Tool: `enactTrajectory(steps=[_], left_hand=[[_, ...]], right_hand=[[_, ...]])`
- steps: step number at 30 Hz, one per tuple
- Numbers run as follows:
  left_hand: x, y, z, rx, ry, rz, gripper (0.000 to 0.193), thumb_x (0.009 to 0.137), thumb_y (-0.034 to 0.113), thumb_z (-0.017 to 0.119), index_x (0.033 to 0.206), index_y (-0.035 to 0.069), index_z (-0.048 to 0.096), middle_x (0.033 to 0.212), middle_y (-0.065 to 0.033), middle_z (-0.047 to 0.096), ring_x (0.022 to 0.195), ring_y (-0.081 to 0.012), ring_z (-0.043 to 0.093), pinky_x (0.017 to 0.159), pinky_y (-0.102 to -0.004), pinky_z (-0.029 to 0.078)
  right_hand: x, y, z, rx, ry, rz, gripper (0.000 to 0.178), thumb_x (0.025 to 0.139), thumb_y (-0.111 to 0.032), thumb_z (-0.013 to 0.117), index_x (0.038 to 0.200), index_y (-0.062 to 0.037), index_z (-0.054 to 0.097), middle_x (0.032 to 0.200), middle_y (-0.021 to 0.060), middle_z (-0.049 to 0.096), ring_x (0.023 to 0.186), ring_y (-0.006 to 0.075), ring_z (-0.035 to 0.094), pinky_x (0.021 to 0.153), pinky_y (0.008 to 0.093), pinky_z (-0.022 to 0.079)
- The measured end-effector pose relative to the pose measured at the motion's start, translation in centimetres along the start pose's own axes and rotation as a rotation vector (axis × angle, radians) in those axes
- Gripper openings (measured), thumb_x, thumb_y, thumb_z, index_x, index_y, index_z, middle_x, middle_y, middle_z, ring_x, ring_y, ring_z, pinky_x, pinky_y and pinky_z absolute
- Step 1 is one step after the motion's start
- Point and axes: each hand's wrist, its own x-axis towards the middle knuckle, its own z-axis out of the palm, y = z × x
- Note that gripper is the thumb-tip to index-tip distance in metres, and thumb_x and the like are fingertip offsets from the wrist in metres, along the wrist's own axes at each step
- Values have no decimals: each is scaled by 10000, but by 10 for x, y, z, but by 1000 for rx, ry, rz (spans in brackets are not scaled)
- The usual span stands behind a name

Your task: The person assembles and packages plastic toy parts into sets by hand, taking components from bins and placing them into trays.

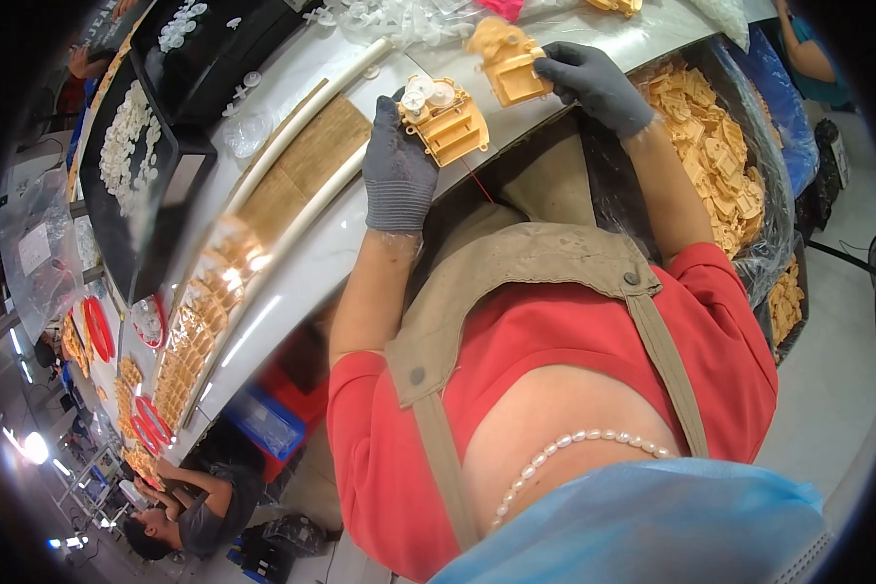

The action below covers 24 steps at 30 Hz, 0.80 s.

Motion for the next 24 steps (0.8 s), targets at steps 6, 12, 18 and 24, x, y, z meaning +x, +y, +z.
enactTrajectory(steps=[6, 12, 18, 24], left_hand=[[1, -1, 3, 49, -63, -9, 610, 951, 507, 371, 1276, -5, 434, 1248, -160, 511, 1158, -270, 492, 1019, -398, 376], [-5, -3, 10, 11, -78, 20, 545, 947, 448, 448, 1254, -3, 446, 1214, -140, 524, 1124, -254, 517, 992, -389, 413], [-9, -4, 14, 222, -9, 134, 407, 900, 158, 600, 1233, -26, 455, 1162, -130, 546, 1032, -211, 572, 892, -343, 497], [-8, -6, 10, 331, -20, 224, 420, 892, 181, 613, 1240, -13, 479, 1136, -111, 572, 1036, -217, 572, 908, -355, 486]], right_hand=[[-28, -31, 39, 201, -243, 65, 270, 845, -296, 646, 960, -53, 616, 711, -26, 564, 589, 29, 523, 510, 158, 425], [-19, -31, 49, 109, -234, 78, 231, 843, -286, 646, 885, -61, 616, 660, -20, 555, 543, 36, 509, 505, 168, 427], [-14, -20, 57, 97, -154, 26, 213, 845, -255, 649, 877, -50, 600, 646, -7, 558, 541, 49, 511, 509, 189, 439], [-21, -21, 65, 137, -176, 20, 219, 839, -251, 657, 842, -50, 568, 646, -2, 560, 530, 50, 516, 499, 193, 440]])
